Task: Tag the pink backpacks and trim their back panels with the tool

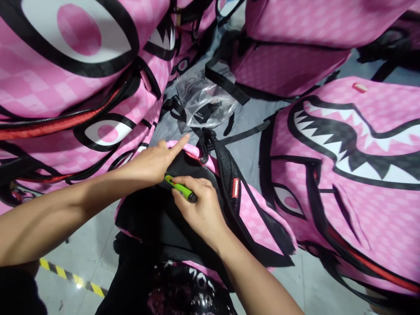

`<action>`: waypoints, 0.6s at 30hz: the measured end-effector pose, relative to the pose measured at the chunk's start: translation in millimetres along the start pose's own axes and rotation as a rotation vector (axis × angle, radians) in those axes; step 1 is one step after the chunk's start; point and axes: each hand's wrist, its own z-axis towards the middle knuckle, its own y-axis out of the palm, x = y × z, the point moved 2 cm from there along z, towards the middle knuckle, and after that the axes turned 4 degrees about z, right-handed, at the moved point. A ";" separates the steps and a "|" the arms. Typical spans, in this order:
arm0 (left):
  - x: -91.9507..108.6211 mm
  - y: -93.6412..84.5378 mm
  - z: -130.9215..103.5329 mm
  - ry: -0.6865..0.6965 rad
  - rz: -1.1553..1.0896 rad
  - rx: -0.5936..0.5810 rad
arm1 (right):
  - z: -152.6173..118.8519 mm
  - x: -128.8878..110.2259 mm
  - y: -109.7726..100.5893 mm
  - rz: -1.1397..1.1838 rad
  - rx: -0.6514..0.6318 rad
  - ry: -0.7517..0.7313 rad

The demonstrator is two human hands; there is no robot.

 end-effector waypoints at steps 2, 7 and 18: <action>-1.1 1.4 -0.3 0.006 -0.016 0.012 | 0.2 -0.2 -0.1 0.025 -0.015 -0.005; -2.4 4.1 -1.4 0.031 -0.034 0.055 | -3.6 -3.1 -4.8 -0.073 0.031 0.000; -0.5 -0.1 -3.2 -0.014 -0.023 0.035 | -1.0 -0.4 0.3 -0.052 0.030 0.025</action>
